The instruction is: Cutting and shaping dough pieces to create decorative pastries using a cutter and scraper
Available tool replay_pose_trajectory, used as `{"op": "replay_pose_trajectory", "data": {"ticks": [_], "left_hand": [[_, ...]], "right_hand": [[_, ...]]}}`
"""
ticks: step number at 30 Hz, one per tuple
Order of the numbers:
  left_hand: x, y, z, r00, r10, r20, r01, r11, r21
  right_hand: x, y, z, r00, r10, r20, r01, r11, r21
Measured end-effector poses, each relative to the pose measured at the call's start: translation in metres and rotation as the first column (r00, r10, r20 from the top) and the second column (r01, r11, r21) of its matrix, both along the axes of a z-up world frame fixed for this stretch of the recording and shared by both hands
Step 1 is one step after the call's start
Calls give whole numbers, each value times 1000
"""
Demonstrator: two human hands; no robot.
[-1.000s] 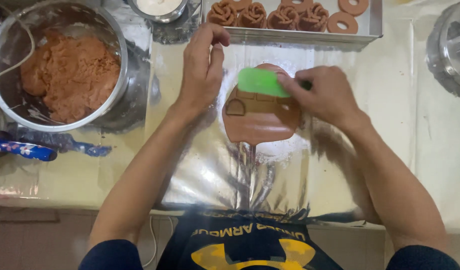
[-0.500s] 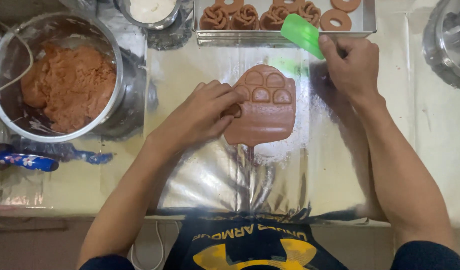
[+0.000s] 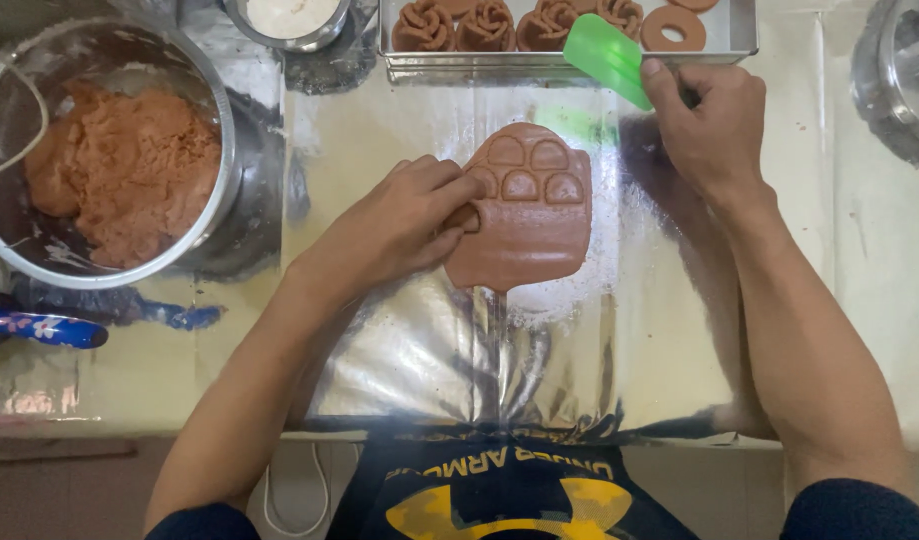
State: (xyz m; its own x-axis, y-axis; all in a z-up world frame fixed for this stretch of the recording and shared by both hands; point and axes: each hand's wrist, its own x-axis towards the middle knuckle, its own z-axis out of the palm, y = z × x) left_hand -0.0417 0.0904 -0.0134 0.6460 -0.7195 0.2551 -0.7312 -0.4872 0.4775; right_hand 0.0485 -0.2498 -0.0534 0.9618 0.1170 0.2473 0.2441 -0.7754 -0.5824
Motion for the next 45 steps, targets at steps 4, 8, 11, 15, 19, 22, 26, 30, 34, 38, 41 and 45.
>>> {"op": "replay_pose_trajectory", "data": {"ticks": [4, 8, 11, 15, 19, 22, 26, 30, 34, 38, 41, 45], "left_hand": [[2, -3, -3, 998, 27, 50, -28, 999, 31], [2, -4, -5, 999, 46, 3, -46, 999, 9], [2, -3, -2, 998, 35, -56, -37, 999, -38], [2, -2, 0, 995, 26, -101, -37, 992, -118], [-1, 0, 4, 989, 38, -143, -52, 994, -97], [-4, 1, 7, 990, 51, -134, -73, 983, -166], [-7, 5, 15, 972, 136, -194, -168, 972, -161], [-7, 1, 13, 982, 162, -102, -177, 970, -169], [-4, -16, 4, 985, 132, -111, -143, 985, -100], [-4, -31, 1, 999, 32, -40, -37, 989, -145], [-5, -37, -2, 999, 36, 31, -32, 990, -140], [-4, -38, -7, 997, 56, 46, -51, 993, -109]], "right_hand": [[3, -3, -4, 999, 27, 26, -26, 999, -27], [2, -4, -5, 1000, 7, 10, -7, 1000, -9], [2, -4, -6, 1000, 5, 22, -4, 1000, -14], [2, -4, -6, 1000, 13, 23, -13, 1000, -10], [0, -3, -4, 999, 23, 27, -23, 1000, -3], [-2, -1, -2, 1000, 14, 9, -14, 1000, 14], [0, 0, -2, 1000, 19, 10, -19, 1000, 4], [0, -1, -3, 1000, 12, 8, -12, 1000, -10], [1, -3, -6, 1000, 15, 7, -15, 1000, -11], [2, -5, -7, 1000, 8, 20, -8, 1000, -26], [1, -4, -7, 1000, 4, 8, -3, 1000, -25], [-1, -2, -1, 1000, 7, -23, -7, 1000, -17]]}}
